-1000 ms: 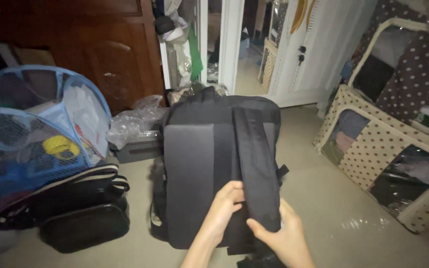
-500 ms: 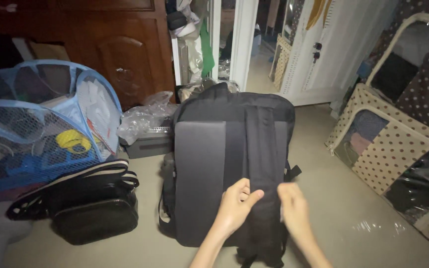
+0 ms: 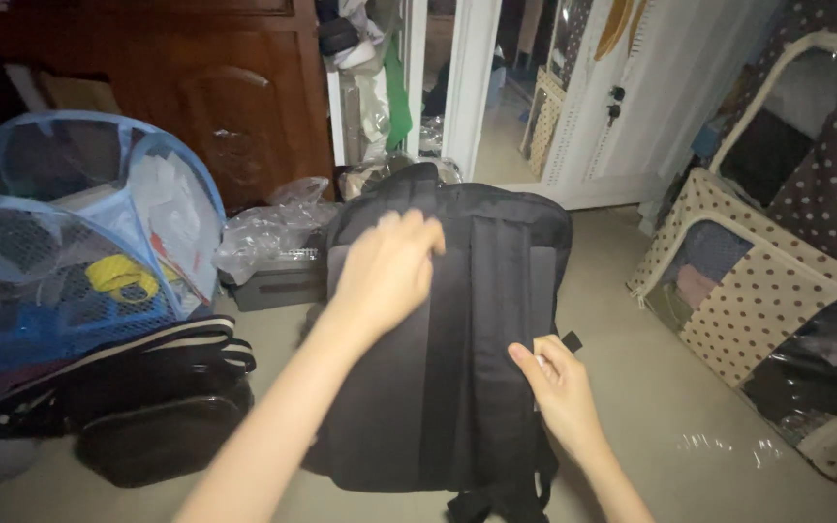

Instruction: The person wipes the straps, back panel, and front surfaces of a black backpack with a cloth.

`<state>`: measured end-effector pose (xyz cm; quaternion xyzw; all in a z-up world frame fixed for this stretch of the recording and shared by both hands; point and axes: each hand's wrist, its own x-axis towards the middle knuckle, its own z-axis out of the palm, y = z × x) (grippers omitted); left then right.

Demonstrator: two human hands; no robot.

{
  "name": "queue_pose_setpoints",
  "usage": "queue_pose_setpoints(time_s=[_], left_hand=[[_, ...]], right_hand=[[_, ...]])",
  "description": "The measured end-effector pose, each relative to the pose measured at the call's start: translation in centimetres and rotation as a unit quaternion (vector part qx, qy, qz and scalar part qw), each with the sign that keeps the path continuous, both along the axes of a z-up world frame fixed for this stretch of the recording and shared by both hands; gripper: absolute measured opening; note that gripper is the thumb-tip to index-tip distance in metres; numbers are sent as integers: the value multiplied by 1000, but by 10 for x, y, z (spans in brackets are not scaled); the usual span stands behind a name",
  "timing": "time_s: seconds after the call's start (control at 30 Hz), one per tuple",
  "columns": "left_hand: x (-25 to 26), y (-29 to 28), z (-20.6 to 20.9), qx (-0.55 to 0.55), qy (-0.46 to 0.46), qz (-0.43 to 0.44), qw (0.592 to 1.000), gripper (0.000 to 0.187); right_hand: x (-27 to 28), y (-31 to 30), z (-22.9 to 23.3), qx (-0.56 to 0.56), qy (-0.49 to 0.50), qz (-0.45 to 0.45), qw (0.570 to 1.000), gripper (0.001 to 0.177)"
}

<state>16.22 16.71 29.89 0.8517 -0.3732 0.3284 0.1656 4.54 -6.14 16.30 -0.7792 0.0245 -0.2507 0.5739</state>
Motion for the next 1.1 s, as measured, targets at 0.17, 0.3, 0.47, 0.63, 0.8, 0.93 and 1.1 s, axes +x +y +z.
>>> queue_pose_setpoints(time_s=[0.17, 0.3, 0.47, 0.63, 0.8, 0.93, 1.1], left_hand=[[77, -2, 26, 174, -140, 49, 974, 61], [117, -12, 36, 311, -228, 106, 916, 58], [94, -3, 70, 408, -278, 121, 861, 61], [58, 1, 101, 493, -317, 95, 805, 59], [32, -9, 123, 621, -211, 92, 749, 63], [21, 1, 120, 590, -237, 68, 768, 44], [26, 24, 88, 457, -231, 55, 857, 28]], right_hand=[[-5, 7, 9, 0, 19, -12, 1000, 45], [2, -1, -3, -1, -10, 19, 1000, 37], [0, -8, 1, -49, 9, 15, 999, 48], [1, -8, -10, -55, 11, 29, 998, 46], [-3, -8, -15, -92, -11, 19, 996, 47], [-7, -6, -12, -85, -21, 17, 996, 45], [-3, -12, -19, -112, -61, 25, 991, 44]])
